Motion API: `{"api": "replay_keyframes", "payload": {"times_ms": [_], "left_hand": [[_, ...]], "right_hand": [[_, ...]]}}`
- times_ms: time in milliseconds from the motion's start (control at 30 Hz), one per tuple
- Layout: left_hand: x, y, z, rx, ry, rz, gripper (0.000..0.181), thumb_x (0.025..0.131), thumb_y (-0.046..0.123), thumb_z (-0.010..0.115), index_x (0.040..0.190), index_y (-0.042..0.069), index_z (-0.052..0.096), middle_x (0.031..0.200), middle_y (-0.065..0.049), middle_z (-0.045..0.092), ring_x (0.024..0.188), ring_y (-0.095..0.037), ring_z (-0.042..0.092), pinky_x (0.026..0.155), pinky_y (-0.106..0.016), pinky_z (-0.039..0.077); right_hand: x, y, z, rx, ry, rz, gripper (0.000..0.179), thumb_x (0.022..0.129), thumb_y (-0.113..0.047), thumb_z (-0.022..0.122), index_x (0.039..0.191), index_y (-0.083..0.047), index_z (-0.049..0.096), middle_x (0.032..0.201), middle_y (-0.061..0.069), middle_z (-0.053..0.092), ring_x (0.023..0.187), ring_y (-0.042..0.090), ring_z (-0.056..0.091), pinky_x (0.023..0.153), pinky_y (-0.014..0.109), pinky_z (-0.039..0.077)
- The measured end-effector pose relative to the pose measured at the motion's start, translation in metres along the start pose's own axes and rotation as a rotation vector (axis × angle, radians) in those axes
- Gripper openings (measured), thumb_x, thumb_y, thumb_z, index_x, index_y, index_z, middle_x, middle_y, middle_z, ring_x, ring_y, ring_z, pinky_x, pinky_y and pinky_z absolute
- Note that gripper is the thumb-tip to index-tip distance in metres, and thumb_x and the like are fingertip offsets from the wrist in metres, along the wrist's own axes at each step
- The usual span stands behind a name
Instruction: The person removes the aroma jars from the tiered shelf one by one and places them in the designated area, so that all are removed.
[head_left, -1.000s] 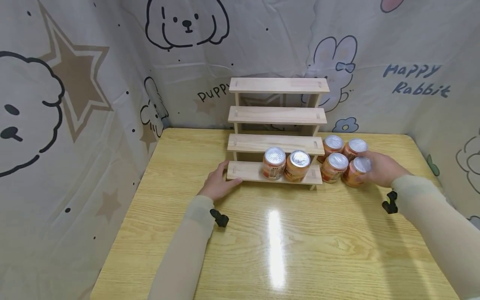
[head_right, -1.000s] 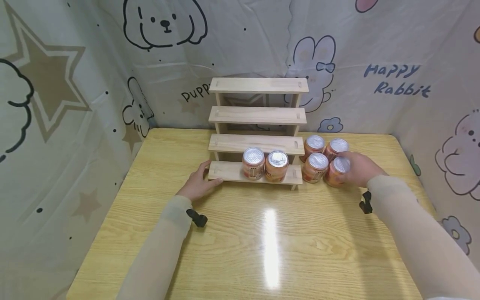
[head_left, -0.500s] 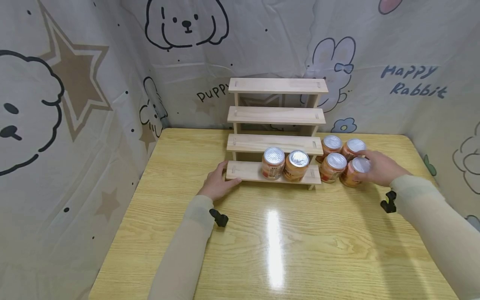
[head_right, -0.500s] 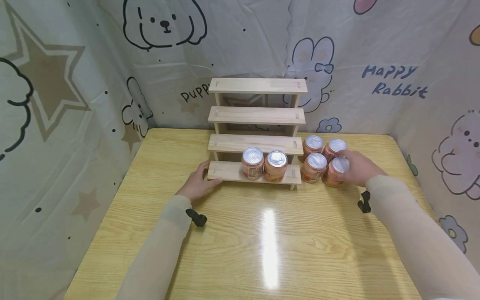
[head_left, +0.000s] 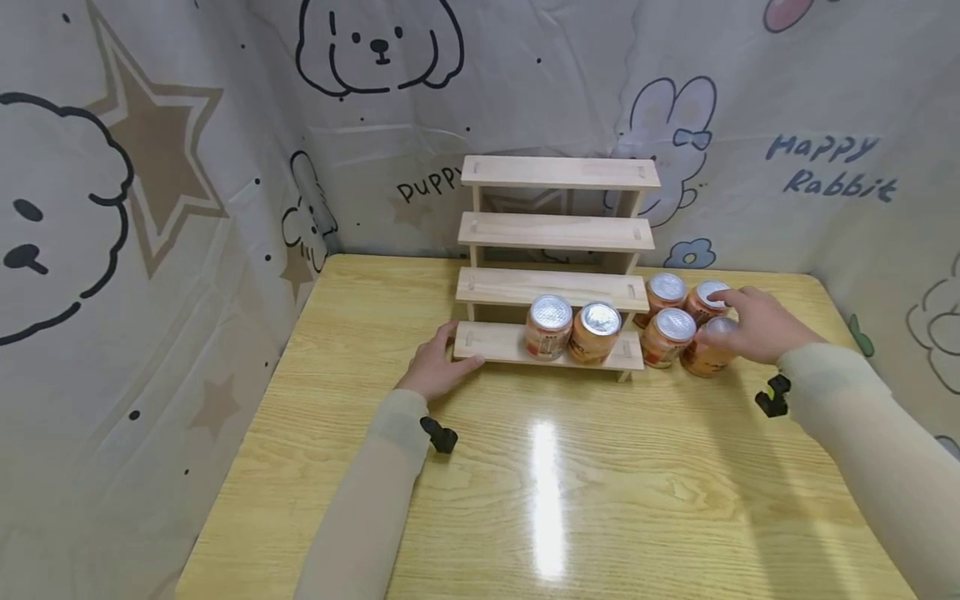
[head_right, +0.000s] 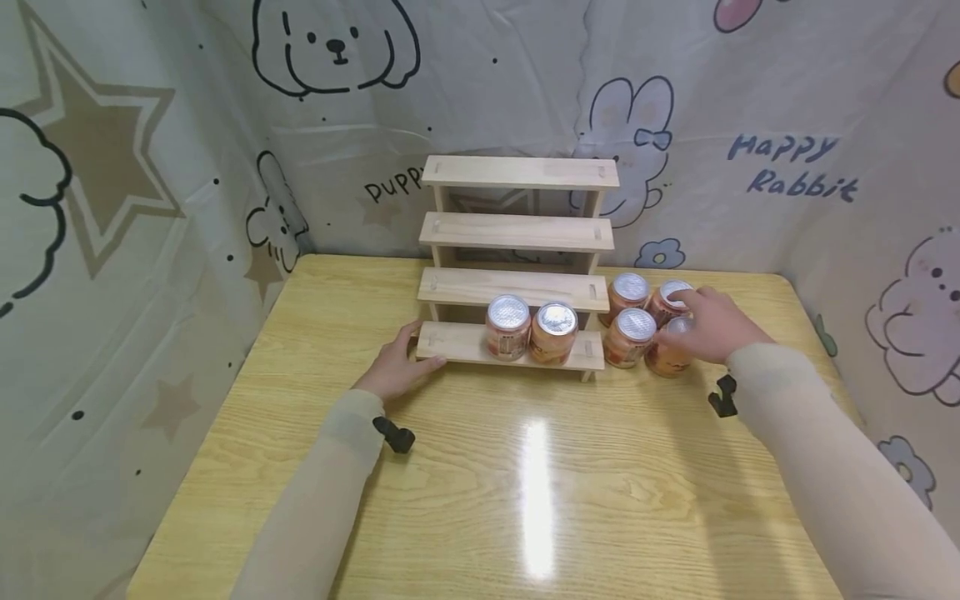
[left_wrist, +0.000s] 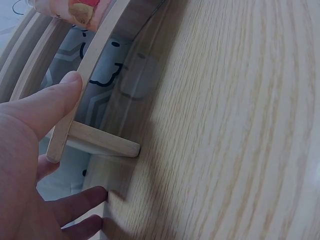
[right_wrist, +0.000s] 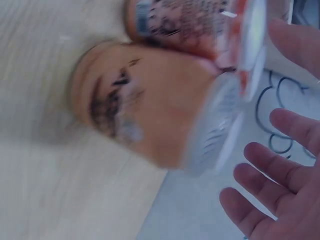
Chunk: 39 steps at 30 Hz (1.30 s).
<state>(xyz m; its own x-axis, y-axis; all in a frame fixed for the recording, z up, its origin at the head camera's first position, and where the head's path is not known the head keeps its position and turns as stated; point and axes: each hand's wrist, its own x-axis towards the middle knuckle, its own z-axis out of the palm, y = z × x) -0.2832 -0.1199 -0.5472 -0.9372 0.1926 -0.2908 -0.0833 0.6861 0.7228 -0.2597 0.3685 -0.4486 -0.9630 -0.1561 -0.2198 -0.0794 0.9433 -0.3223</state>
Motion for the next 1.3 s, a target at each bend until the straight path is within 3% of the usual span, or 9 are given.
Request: {"api": "replay_keyframes", "payload": {"times_ms": [200,300,433,733,933,1300], "left_hand": [[-0.002,0.001,-0.001,-0.002,0.001,0.007,0.094,0.09,0.064,0.065,0.162,0.027,0.018,0.162,-0.008,0.03,0.148,-0.037,0.025,0.114,-0.059,0.029],[-0.001,0.001,-0.001,-0.001,-0.003,0.01,0.094,0.09,0.064,0.066,0.162,0.026,0.018,0.162,-0.008,0.031,0.148,-0.038,0.025,0.115,-0.059,0.029],[0.0,-0.001,0.0,0.0,-0.006,0.011,0.096,0.089,0.064,0.066,0.162,0.026,0.018,0.161,-0.008,0.033,0.148,-0.037,0.026,0.115,-0.06,0.028],[0.002,-0.002,0.001,0.007,0.001,0.004,0.096,0.088,0.066,0.066,0.162,0.028,0.018,0.162,-0.007,0.03,0.148,-0.037,0.026,0.114,-0.059,0.029],[0.002,-0.003,0.0,0.008,0.006,0.005,0.095,0.088,0.066,0.066,0.162,0.027,0.019,0.162,-0.007,0.03,0.148,-0.037,0.027,0.114,-0.059,0.029],[0.001,-0.001,0.0,0.008,0.007,0.009,0.094,0.088,0.065,0.066,0.162,0.027,0.02,0.162,-0.008,0.031,0.148,-0.038,0.028,0.114,-0.059,0.03]], "right_hand": [[0.005,-0.024,-0.008,0.018,0.042,-0.042,0.085,0.092,-0.054,0.068,0.147,0.005,0.042,0.139,0.033,0.042,0.123,0.05,0.043,0.095,0.068,0.039],[0.005,-0.039,-0.011,0.022,0.055,-0.087,0.08,0.095,-0.053,0.065,0.147,0.003,0.042,0.127,0.026,0.051,0.108,0.04,0.052,0.086,0.057,0.045],[0.006,-0.06,-0.015,0.023,0.069,-0.137,0.079,0.095,-0.056,0.064,0.149,-0.002,0.043,0.116,0.018,0.054,0.092,0.029,0.052,0.08,0.049,0.042],[0.019,-0.101,-0.005,0.049,0.035,-0.255,0.092,0.087,-0.059,0.072,0.155,-0.008,0.036,0.143,0.022,0.046,0.119,0.038,0.052,0.094,0.058,0.045],[0.025,-0.116,0.01,0.068,-0.012,-0.277,0.095,0.085,-0.058,0.075,0.157,-0.011,0.034,0.149,0.021,0.042,0.132,0.04,0.046,0.102,0.061,0.042],[0.032,-0.127,0.028,0.083,-0.013,-0.299,0.089,0.08,-0.045,0.086,0.151,-0.012,0.044,0.138,0.016,0.051,0.122,0.032,0.054,0.101,0.053,0.047]]}}
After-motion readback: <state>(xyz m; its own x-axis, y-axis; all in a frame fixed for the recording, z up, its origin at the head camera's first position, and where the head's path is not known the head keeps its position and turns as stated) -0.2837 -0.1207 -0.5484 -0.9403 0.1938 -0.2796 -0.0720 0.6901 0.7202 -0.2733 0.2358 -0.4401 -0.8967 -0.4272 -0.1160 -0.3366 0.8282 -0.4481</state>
